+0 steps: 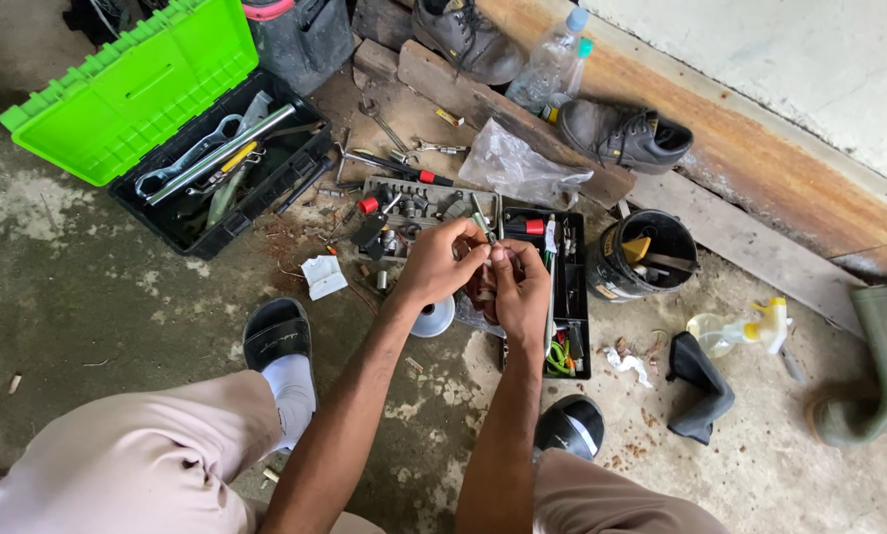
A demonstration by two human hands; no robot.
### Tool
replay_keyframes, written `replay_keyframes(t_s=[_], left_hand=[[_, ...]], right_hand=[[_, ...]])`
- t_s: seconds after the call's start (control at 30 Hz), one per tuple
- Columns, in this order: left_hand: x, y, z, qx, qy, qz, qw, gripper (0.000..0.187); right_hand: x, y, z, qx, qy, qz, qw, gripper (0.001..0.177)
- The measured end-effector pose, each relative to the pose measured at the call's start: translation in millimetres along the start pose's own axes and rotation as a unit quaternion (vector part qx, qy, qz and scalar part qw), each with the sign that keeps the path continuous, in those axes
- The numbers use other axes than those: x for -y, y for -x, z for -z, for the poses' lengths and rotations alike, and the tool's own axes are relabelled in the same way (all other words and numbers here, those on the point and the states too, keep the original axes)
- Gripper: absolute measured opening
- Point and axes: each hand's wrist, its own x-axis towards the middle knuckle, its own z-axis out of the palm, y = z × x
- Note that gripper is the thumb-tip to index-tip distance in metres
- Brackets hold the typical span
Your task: Repairing a small engine or mechanical device by connecting wires and assembling parts
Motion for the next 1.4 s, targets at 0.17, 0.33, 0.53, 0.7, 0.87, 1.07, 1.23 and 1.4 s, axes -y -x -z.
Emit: replay_keyframes(t_s=[0.17,0.33,0.53,0.7,0.87,1.07,1.23,1.4], left_hand=[[-1.5,-0.9,7.3,-0.002,0.002,-0.005,1.000,0.014],[-3.4,-2.5,8.8,-0.050,-0.004,-0.016,0.999,0.008],[-11.0,4.4,-0.5,-0.101,0.100,0.034,0.989,0.012],[-14.4,5.5,-5.4,-0.147,0.180,0.119,0.965,0.015],[-20.2,6.7,-3.2,-0.154,0.166,0.104,0.968,0.014],[-13.0,-0.1,7.5,-0.065,0.076,0.031,0.995,0.011],[-13.2,0.6,12.7,0.019,0.084,0.048,0.995,0.020],[-23.2,3.2,9.1,0.124,0.090,0.059,0.986,0.022]], right_hand=[[19.7,1.6,-6.5,0.018,0.018,-0.003,1.000,0.011],[42.3,2.4,-19.8,0.022,0.114,0.007,0.993,0.017],[18.5,-7.9,-18.4,-0.013,0.002,-0.011,1.000,0.017],[14.3,-12.9,-24.6,-0.041,0.002,-0.037,0.998,0.017],[30.8,-10.2,-33.3,-0.054,0.060,-0.021,0.997,0.016],[55.6,-3.9,-16.5,-0.007,0.155,0.002,0.988,0.014],[72.2,1.4,-3.0,0.056,0.183,0.027,0.981,0.015],[97.2,9.6,3.1,0.062,0.200,0.009,0.978,0.013]])
